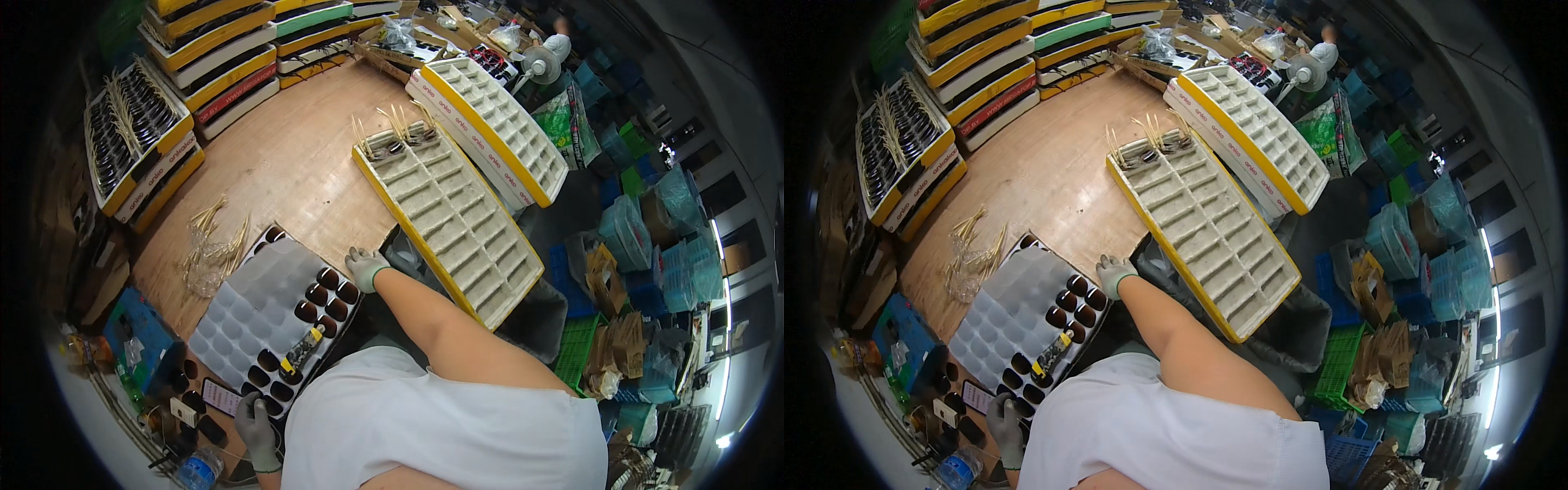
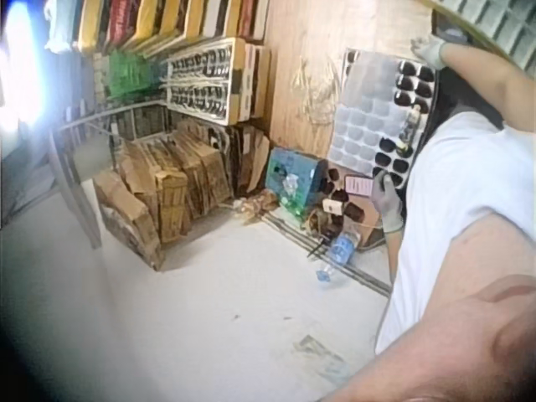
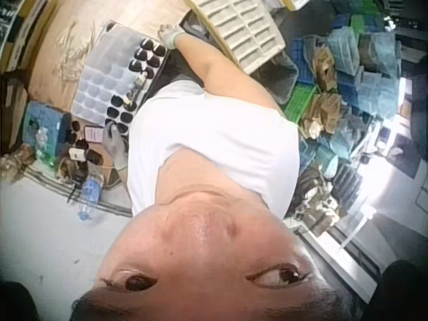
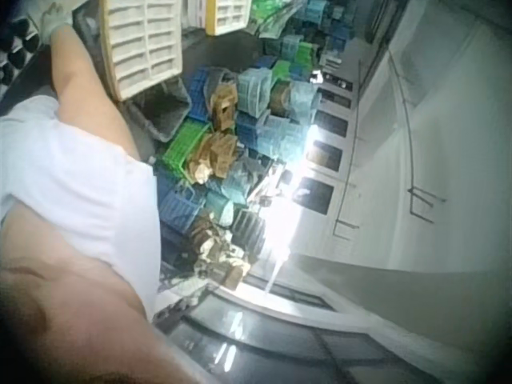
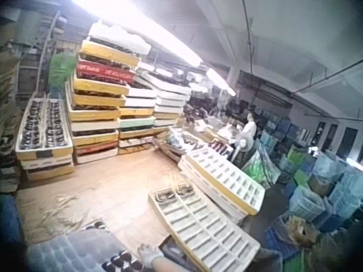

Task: The person picks up dark lenses and clear frames from trays on a cluttered workbench, fits each lens into a frame, and places the assembled sunglasses into a compartmentalized tray. The process repeats for multiple units.

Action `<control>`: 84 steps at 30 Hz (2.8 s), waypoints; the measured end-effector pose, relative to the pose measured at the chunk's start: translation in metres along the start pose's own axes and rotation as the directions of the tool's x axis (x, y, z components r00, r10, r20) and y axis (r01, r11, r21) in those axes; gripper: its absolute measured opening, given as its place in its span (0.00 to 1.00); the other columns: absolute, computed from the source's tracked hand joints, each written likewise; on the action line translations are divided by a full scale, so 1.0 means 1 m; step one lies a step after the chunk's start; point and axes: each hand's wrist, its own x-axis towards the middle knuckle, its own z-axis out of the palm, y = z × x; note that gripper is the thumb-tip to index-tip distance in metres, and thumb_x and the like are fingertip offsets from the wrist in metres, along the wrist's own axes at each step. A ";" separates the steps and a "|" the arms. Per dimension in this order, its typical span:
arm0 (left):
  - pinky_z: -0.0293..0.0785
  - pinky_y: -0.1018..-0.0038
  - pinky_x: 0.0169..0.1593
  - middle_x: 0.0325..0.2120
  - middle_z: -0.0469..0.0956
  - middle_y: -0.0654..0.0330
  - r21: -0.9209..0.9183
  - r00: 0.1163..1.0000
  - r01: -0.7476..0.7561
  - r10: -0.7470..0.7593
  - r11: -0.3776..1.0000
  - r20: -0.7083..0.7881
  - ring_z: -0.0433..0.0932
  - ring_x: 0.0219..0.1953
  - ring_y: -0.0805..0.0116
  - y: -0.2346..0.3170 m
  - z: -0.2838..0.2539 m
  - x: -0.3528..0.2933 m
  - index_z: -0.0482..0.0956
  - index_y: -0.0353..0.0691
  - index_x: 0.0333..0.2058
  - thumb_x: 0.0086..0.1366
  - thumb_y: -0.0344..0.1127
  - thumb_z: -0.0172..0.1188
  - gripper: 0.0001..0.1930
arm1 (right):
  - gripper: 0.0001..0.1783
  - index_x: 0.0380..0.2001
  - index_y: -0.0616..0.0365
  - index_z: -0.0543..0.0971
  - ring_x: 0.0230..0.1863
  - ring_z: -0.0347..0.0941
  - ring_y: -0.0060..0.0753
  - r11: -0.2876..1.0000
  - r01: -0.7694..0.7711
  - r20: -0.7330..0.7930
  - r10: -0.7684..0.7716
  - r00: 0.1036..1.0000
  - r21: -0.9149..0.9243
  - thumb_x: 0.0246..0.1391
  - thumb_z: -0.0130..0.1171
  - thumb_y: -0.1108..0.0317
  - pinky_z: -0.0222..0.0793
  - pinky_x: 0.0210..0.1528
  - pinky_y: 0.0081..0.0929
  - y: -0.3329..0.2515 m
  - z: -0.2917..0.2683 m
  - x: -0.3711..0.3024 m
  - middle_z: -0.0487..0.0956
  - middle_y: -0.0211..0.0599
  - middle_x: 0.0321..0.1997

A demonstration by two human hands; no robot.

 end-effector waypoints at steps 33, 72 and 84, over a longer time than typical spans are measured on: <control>0.78 0.69 0.46 0.35 0.86 0.49 0.091 0.964 0.128 -0.103 0.988 -0.247 0.85 0.39 0.63 -0.029 -0.002 -0.018 0.84 0.33 0.44 0.67 0.37 0.62 0.13 | 0.41 0.75 0.52 0.51 0.82 0.39 0.50 0.997 0.015 0.068 -0.009 0.998 -0.081 0.59 0.49 0.65 0.44 0.77 0.57 0.011 0.013 0.027 0.41 0.47 0.83; 0.76 0.63 0.51 0.47 0.82 0.44 0.085 0.929 0.104 -0.067 0.991 -0.364 0.82 0.49 0.51 0.026 -0.010 0.214 0.81 0.34 0.46 0.69 0.41 0.56 0.16 | 0.50 0.76 0.55 0.50 0.82 0.36 0.53 0.998 0.069 0.110 -0.068 0.992 -0.001 0.47 0.50 0.75 0.40 0.78 0.56 0.019 0.003 0.017 0.41 0.52 0.82; 0.77 0.71 0.42 0.46 0.81 0.52 -0.082 0.810 0.429 -0.423 0.900 -0.406 0.80 0.39 0.66 0.013 0.008 0.348 0.76 0.30 0.54 0.65 0.39 0.63 0.22 | 0.41 0.71 0.59 0.61 0.79 0.48 0.53 0.964 0.259 0.069 -0.264 0.962 0.066 0.49 0.51 0.72 0.45 0.77 0.55 0.043 -0.007 0.014 0.53 0.55 0.78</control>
